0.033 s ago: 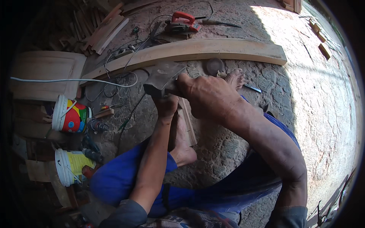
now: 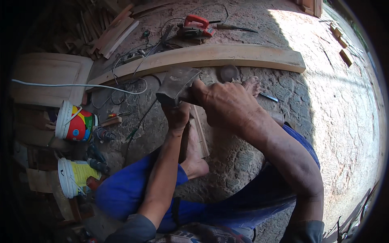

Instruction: The person strikes a chisel with an axe head to carve a piece of wood, uses a hand planer on the surface, and smoothes it with a power planer.

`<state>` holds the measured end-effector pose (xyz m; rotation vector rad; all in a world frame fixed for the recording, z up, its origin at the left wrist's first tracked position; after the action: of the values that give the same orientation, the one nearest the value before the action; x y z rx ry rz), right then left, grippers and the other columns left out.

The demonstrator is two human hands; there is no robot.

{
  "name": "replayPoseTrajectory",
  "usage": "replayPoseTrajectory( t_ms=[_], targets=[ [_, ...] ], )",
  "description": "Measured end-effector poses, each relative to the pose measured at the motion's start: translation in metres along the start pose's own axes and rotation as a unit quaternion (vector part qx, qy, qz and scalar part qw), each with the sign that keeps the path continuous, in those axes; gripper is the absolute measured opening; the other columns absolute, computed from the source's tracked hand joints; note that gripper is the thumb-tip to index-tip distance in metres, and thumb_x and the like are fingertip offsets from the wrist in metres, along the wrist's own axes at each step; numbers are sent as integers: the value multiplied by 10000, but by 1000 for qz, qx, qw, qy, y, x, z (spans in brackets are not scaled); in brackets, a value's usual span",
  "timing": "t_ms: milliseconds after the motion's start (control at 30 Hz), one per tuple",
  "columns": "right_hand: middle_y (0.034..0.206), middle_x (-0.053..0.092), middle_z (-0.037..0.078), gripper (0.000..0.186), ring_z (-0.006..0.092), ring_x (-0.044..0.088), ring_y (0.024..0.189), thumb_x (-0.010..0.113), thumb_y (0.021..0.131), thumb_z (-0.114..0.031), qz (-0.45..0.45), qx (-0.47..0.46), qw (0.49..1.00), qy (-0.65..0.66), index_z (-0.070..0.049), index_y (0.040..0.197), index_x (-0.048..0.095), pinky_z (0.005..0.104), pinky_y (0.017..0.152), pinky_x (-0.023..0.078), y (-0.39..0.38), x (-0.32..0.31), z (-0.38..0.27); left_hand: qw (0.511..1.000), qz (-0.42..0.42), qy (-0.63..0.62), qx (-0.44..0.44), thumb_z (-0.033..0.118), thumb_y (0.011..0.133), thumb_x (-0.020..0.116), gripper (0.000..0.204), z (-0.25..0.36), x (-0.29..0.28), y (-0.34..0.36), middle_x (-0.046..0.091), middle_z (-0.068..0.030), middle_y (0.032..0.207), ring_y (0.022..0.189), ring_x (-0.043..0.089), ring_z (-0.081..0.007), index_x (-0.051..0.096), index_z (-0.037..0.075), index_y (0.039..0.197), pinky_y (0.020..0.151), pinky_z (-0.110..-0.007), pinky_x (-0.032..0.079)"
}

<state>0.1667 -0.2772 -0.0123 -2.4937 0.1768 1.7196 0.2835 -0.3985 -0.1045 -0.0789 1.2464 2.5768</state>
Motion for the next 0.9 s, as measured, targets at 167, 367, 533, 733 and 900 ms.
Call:
replayPoseTrajectory(
  t_ms=[167, 367, 533, 733, 900],
  targets=[
    [793, 635, 243, 296, 460, 671, 836, 689, 875, -110, 99, 12, 993, 62, -29, 1076, 487, 544, 708, 509, -18, -6, 3, 975, -39, -34, -218, 19, 780, 670, 226, -41, -20, 2, 673, -65, 978, 953, 648, -174, 688, 15, 1005, 883, -316, 507],
    [780, 645, 231, 309, 472, 672, 812, 672, 869, -88, 118, -4, 986, 117, -30, 1103, 479, 581, 738, 463, -30, -17, 7, 985, -4, -90, -149, 32, 803, 680, 282, -5, -12, -7, 655, -53, 1029, 903, 631, -140, 643, 23, 1082, 829, -296, 514],
    [763, 629, 229, 344, 477, 656, 776, 673, 878, -93, 147, -35, 986, 75, -38, 1163, 489, 558, 695, 475, -31, -17, 0, 984, -24, -82, -155, 25, 816, 667, 242, -4, -17, -19, 651, -47, 993, 870, 630, -144, 635, 21, 1056, 818, -304, 523],
    [763, 629, 222, 340, 468, 660, 757, 658, 891, -76, 159, -44, 979, 118, -37, 1200, 519, 505, 636, 505, -35, -33, -5, 982, -11, -111, -153, 18, 808, 724, 114, -5, -4, -22, 681, -43, 897, 804, 644, -125, 654, 38, 896, 752, -305, 539],
    [794, 679, 187, 249, 392, 707, 753, 637, 911, -51, 297, -124, 927, 191, -35, 1152, 575, 441, 611, 533, -45, -83, -35, 988, -7, -53, -145, 29, 813, 732, 101, -3, -10, -16, 650, -34, 773, 688, 613, -136, 634, 43, 828, 669, -318, 525]
  ],
)
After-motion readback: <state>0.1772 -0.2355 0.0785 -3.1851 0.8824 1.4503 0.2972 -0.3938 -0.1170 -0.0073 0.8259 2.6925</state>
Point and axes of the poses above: each hand's wrist, its own y-axis towards the middle knuckle, its own x-axis out of the palm, z = x × y, the point moved 5 cm from there along y, towards the middle knuckle
